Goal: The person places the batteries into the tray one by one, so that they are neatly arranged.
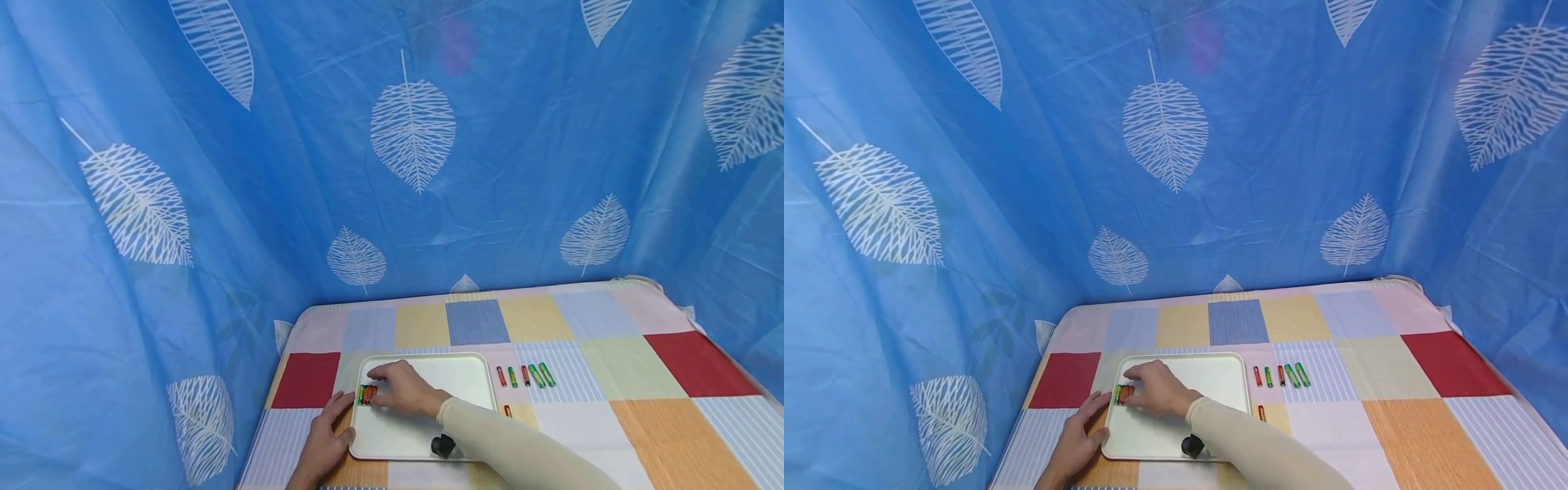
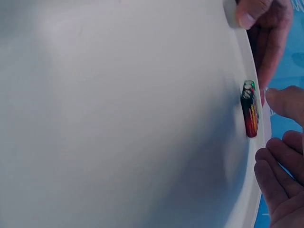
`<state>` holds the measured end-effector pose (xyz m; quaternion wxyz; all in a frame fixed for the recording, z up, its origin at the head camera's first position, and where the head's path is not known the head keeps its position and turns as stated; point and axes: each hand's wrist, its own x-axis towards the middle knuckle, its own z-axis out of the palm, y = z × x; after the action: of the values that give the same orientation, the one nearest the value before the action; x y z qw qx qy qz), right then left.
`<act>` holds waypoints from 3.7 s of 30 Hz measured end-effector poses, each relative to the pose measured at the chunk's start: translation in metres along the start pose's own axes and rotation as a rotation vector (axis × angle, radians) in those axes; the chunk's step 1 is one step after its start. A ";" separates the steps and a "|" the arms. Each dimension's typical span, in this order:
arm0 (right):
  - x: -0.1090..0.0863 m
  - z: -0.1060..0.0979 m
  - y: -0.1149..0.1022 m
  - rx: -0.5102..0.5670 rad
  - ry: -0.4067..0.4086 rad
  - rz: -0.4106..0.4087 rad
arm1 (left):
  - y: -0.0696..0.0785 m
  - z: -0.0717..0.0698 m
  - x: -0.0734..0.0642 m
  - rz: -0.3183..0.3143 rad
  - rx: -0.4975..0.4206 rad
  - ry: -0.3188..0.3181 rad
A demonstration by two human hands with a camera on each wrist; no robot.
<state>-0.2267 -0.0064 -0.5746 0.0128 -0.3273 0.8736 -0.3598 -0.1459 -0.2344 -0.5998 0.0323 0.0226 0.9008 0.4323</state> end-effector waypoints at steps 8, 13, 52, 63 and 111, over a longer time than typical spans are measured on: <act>-0.008 -0.017 0.011 0.041 0.016 -0.025 | 0.001 -0.001 0.003 -0.021 -0.005 0.001; -0.014 -0.025 0.015 0.060 0.025 -0.002 | 0.001 0.000 0.003 -0.034 -0.009 0.001; -0.112 -0.107 0.063 0.271 0.039 0.118 | -0.003 0.003 0.003 0.005 -0.013 0.027; -0.151 -0.134 0.075 0.310 0.053 0.100 | 0.001 0.003 0.000 -0.006 0.003 0.016; -0.225 -0.136 0.108 0.388 0.053 0.213 | -0.006 0.003 0.004 0.055 0.000 0.029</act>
<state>-0.1458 0.2659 -0.5912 0.0904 -0.2148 0.8176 -0.5265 -0.1501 -0.2357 -0.6063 0.0072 0.0408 0.9003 0.4333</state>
